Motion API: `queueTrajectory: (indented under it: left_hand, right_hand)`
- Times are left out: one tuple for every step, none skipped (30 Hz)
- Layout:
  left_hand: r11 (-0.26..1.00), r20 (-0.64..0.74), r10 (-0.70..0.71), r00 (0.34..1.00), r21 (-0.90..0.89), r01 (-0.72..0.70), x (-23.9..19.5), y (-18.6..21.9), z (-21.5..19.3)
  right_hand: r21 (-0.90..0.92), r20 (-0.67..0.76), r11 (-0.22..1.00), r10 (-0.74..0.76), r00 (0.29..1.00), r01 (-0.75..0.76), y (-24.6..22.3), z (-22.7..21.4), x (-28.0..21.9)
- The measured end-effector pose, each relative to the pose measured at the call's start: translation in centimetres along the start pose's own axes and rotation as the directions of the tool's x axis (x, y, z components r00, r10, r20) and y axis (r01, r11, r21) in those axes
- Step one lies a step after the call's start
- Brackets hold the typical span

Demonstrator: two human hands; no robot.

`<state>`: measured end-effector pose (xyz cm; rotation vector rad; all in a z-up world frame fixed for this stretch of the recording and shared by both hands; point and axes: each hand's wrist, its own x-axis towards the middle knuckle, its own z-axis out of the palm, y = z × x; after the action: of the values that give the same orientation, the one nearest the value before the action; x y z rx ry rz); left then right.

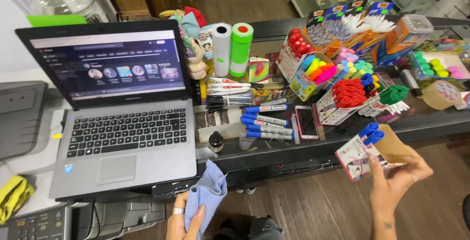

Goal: Organize markers and stationery items on a service counter and wipe the surface with a cloth.

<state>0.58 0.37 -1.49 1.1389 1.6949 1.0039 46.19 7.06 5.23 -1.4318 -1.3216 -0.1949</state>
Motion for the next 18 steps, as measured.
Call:
queueTrajectory:
  left_hand:
    - [1.0,0.006,-0.004,1.0,0.01,0.004,0.1,-0.2,0.4]
    - [1.0,0.009,-0.01,1.0,0.021,0.01,0.2,-0.5,0.7]
    - [1.0,0.011,-0.009,1.0,0.022,0.009,0.1,-0.4,1.0]
    - [0.999,0.012,-0.02,1.0,0.028,0.02,0.1,-0.4,1.4]
    - [0.999,0.014,-0.031,0.999,0.034,0.03,0.1,-0.3,1.7]
    - [0.999,0.011,-0.03,0.999,0.033,0.03,0.1,-0.1,2.0]
    - [0.996,0.021,-0.076,0.997,0.055,0.075,0.1,0.1,2.4]
    - [0.99,0.029,-0.125,0.992,0.076,0.122,0.0,0.2,2.7]
    - [0.989,0.024,-0.127,0.992,0.074,0.125,-0.2,0.1,3.2]
    - [0.993,0.003,-0.097,0.995,0.067,0.096,-0.4,0.0,3.6]
    - [0.996,-0.019,-0.066,0.998,0.06,0.067,-0.6,-0.1,4.0]
    - [0.996,-0.024,-0.067,0.997,0.059,0.069,-0.9,-0.3,4.5]
    - [0.995,-0.059,-0.088,0.994,0.043,0.091,-1.1,-0.5,4.9]
    - [0.993,-0.092,-0.109,0.99,0.026,0.112,-1.4,-0.6,5.4]
    - [0.993,-0.095,-0.11,0.989,0.025,0.113,-1.4,-0.7,5.7]
    - [0.994,-0.106,-0.098,0.99,0.032,0.102,-1.5,-0.8,5.9]
    - [0.995,-0.118,-0.085,0.989,0.039,0.091,-1.6,-0.9,6.2]
    - [0.995,-0.116,-0.09,0.989,0.04,0.095,-1.6,-0.7,6.3]
  right_hand:
    - [0.151,0.035,0.985,0.077,0.996,-0.081,1.8,-0.1,0.1]
    - [0.297,0.084,0.94,0.146,0.986,-0.165,3.6,-0.1,0.2]
    - [0.296,0.082,0.941,0.148,0.986,-0.166,5.2,0.3,0.1]
    - [0.37,0.178,0.903,0.16,0.971,-0.216,6.7,0.8,0.2]
    - [0.436,0.274,0.858,0.162,0.948,-0.272,8.2,1.4,0.2]
    - [0.438,0.275,0.857,0.16,0.948,-0.271,8.8,2.4,0.3]
    - [0.481,0.305,0.833,0.135,0.943,-0.275,9.3,3.5,0.5]
    - [0.523,0.337,0.805,0.108,0.935,-0.281,9.8,4.5,0.6]
    - [0.524,0.341,0.804,0.105,0.934,-0.282,9.4,5.1,1.2]
    - [0.503,0.351,0.838,0.025,0.936,-0.211,8.9,5.8,1.7]
    - [0.483,0.361,0.865,-0.055,0.931,-0.137,8.4,6.4,2.2]
    - [0.487,0.363,0.863,-0.058,0.93,-0.136,8.1,6.2,2.4]
    - [0.371,0.361,0.923,-0.046,0.931,-0.098,7.9,6.0,2.6]
    - [0.247,0.358,0.967,-0.034,0.933,-0.059,7.6,5.7,2.8]
    - [0.249,0.359,0.967,-0.037,0.932,-0.058,6.6,5.6,3.0]
    - [0.203,0.338,0.979,-0.05,0.94,-0.022,5.7,5.2,3.1]
    - [0.157,0.318,0.988,-0.064,0.946,0.014,4.8,4.9,3.1]
    - [0.154,0.322,0.988,-0.061,0.945,0.011,5.2,4.9,2.9]
